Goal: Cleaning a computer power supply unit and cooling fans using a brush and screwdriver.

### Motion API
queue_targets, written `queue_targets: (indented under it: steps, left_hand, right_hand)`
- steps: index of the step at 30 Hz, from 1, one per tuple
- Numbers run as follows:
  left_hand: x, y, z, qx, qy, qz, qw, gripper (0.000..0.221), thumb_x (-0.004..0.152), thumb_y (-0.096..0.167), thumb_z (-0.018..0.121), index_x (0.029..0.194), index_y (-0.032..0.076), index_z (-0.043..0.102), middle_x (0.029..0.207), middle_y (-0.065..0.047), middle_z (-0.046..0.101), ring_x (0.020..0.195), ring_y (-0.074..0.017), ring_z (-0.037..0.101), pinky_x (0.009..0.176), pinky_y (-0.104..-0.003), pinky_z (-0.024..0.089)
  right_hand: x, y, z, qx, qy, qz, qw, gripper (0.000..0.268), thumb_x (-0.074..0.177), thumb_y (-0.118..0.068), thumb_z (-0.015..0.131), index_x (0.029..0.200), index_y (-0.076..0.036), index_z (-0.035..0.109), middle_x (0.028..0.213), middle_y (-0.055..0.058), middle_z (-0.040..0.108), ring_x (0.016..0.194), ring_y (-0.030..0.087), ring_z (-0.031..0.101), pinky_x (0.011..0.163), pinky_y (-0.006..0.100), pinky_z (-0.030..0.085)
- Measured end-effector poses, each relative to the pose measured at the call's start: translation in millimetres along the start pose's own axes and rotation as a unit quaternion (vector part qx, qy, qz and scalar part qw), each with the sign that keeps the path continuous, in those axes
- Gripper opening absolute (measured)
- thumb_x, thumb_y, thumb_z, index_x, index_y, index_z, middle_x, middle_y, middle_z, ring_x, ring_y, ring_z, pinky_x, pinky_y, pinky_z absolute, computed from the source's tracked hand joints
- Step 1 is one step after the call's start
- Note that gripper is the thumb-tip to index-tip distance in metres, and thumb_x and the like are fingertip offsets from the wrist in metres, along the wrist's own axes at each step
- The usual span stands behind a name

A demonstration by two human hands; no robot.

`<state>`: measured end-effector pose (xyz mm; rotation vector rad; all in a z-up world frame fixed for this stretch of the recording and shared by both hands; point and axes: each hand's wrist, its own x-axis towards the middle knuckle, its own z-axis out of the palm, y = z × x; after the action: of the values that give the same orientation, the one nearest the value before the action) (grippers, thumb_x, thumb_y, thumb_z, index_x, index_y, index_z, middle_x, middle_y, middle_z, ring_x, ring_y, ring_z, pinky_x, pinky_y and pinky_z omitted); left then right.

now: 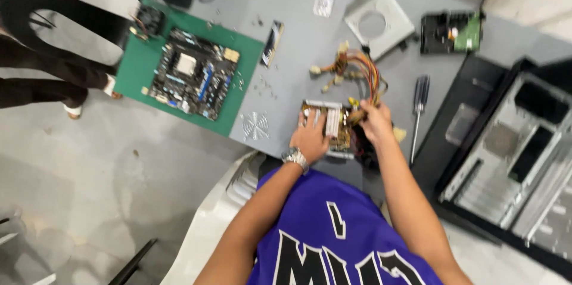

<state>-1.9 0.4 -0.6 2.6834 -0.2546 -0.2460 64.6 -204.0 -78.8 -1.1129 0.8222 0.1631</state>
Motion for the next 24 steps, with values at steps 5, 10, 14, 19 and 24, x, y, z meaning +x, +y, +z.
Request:
queue_targets:
  steps: [5, 10, 14, 19, 24]
  left_hand:
    - [-2.6, 2.4, -0.8, 0.000, -0.004, -0.003, 1.000, 0.066, 0.085, 0.044, 0.061, 0.140, 0.011, 0.044, 0.146, -0.024, 0.035, 0.127, -0.0563, 0.040, 0.095, -0.053, 0.050]
    - [-2.7, 4.4, -5.5, 0.008, -0.004, -0.009, 1.000, 0.069, 0.087, 0.046, 0.057, 0.143, 0.010, 0.039, 0.149, -0.022, 0.030, 0.129, -0.0546, 0.040, 0.099, -0.055, 0.047]
    - [-6.0, 4.7, -5.8, 0.029, -0.003, -0.014, 0.999, 0.070, 0.087, 0.049, 0.058, 0.145, 0.013, 0.038, 0.150, -0.019, 0.030, 0.129, -0.0514, 0.041, 0.108, -0.057, 0.038]
    - [-11.7, -8.9, 5.6, -0.134, 0.160, -0.196, 0.958, 0.060, 0.075, 0.044, 0.073, 0.123, 0.009, 0.059, 0.115, -0.020, 0.057, 0.105, -0.0438, 0.060, 0.090, -0.050, 0.048]
    - [-37.5, -38.6, 21.5, -0.263, -0.095, -0.336, 0.900, 0.088, 0.068, 0.082, 0.062, 0.131, 0.019, 0.057, 0.124, -0.010, 0.053, 0.113, -0.0408, 0.058, 0.096, -0.047, 0.045]
  right_hand:
    - [-4.5, -7.9, 0.1, -0.047, -0.001, 0.001, 0.999, 0.024, 0.088, -0.015, 0.071, 0.102, -0.011, 0.052, 0.086, 0.005, 0.057, 0.078, 0.023, 0.063, 0.067, 0.051, 0.058]
    - [19.5, 0.7, -18.6, -0.363, 0.053, -0.173, 0.914, 0.034, 0.087, -0.029, 0.073, 0.107, -0.007, 0.056, 0.082, 0.008, 0.066, 0.081, 0.026, 0.068, 0.065, 0.045, 0.055]
    - [-52.9, -46.2, 10.1, -0.462, 0.053, -0.204, 0.862, 0.072, 0.088, -0.038, 0.075, 0.139, -0.014, 0.031, 0.089, 0.006, 0.061, 0.092, 0.030, 0.065, 0.083, 0.049, 0.050]
    - [-115.5, -67.9, 21.4, -0.463, 0.045, -0.436, 0.770, 0.032, 0.090, -0.024, 0.076, 0.107, -0.006, 0.056, 0.081, 0.010, 0.051, 0.065, 0.032, 0.058, 0.060, 0.043, 0.048]
    - [-144.0, -33.8, 45.3, -0.647, -0.083, -0.375, 0.658, 0.037, 0.085, -0.044, 0.069, 0.109, -0.017, 0.060, 0.095, 0.007, 0.056, 0.079, 0.030, 0.066, 0.067, 0.041, 0.054]
